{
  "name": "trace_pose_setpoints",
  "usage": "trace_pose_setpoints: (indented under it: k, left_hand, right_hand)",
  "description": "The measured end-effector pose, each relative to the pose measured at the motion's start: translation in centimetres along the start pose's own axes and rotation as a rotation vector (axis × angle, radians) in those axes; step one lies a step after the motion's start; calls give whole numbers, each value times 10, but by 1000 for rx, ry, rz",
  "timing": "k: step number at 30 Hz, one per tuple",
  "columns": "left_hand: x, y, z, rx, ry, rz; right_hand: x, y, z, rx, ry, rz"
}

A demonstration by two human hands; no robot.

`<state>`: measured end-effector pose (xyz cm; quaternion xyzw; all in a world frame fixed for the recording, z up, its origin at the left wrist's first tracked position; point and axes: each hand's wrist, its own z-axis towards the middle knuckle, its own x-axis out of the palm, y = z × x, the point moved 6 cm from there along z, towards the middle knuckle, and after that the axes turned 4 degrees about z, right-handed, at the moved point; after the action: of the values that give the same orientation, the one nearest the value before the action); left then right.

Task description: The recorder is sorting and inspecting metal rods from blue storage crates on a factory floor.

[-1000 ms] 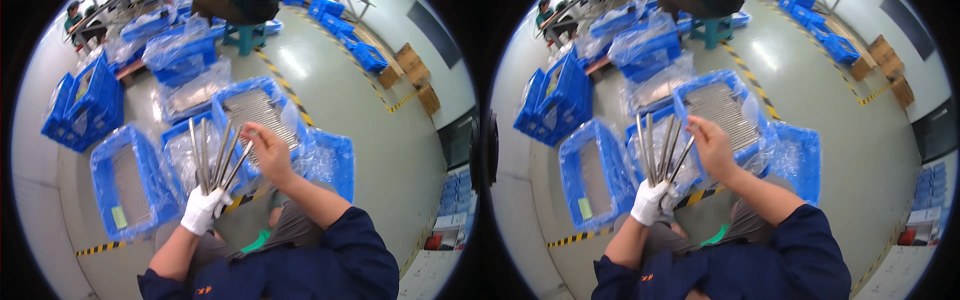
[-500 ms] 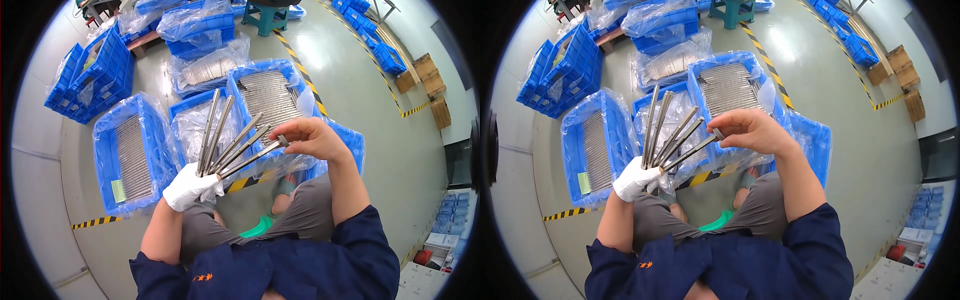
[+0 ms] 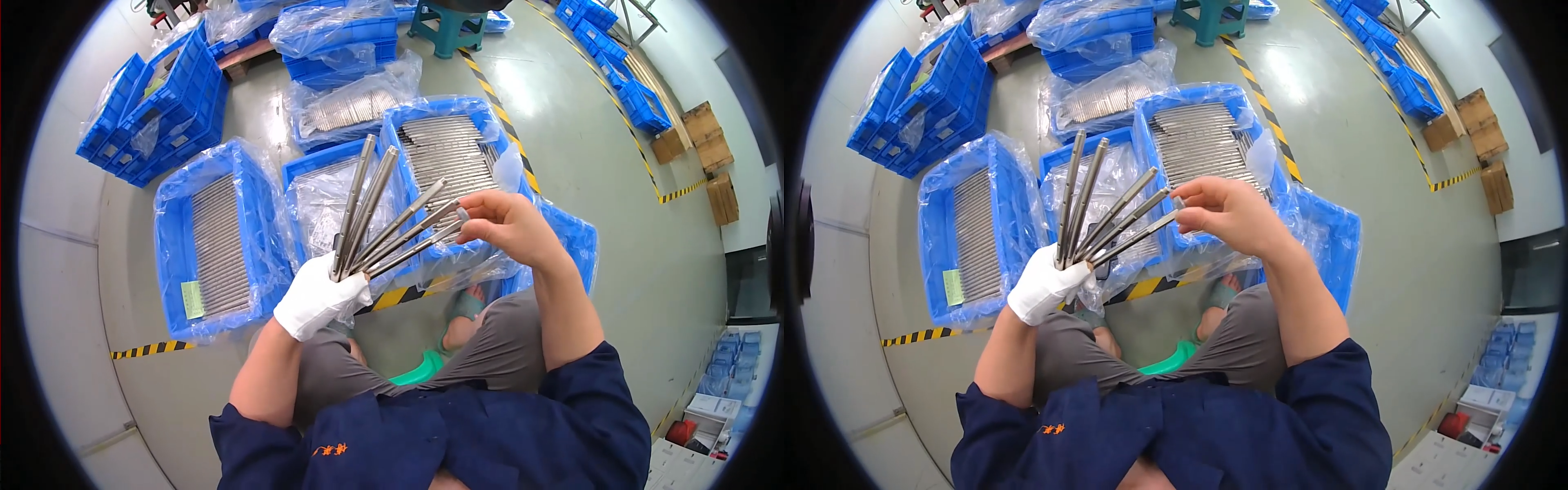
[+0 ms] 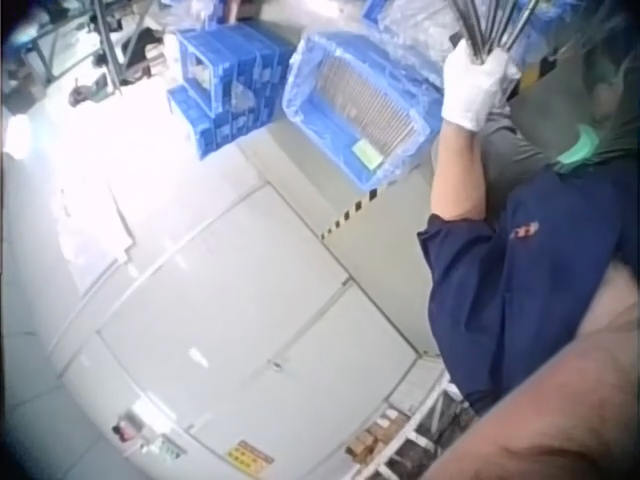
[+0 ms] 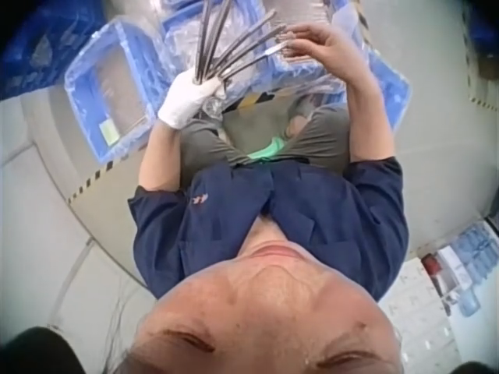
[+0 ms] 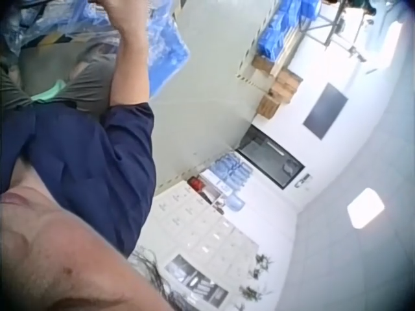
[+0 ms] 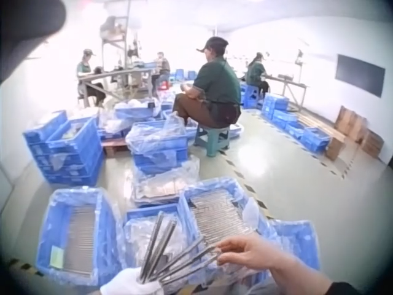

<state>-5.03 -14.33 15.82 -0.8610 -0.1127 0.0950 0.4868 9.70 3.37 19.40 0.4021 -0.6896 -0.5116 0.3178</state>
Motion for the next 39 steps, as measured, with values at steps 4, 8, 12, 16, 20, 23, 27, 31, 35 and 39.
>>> trace_pose_setpoints:
  k: [4,8,12,16,20,23,27,31,35,39]
  left_hand:
    - [2,4,4,23,-6,10]
    - [4,4,5,6,29,35]
    - [8,3,4,9,59,56]
    - [9,4,4,-37,65,71]
    - [11,8,5,-13,54,117]
    - [11,9,5,-10,57,149]
    - [14,9,7,-6,56,235]
    - [17,11,6,22,69,271]
    - [17,16,10,79,81,258]
    - [20,18,11,85,78,326]
  right_hand:
    - [-36,8,0,-174,-137,90]
    - [-13,7,3,-175,34,132]
    - [-8,5,5,-138,124,114]
    - [-7,8,-1,-198,119,32]
    - [-4,4,0,-141,47,1]
    - [-4,4,-1,-162,58,-27]
    - [-30,10,2,-167,-72,42]
    - [-16,-3,9,-24,8,54]
    - [-12,-2,10,-40,61,134]
    - [-12,-3,9,-22,51,15]
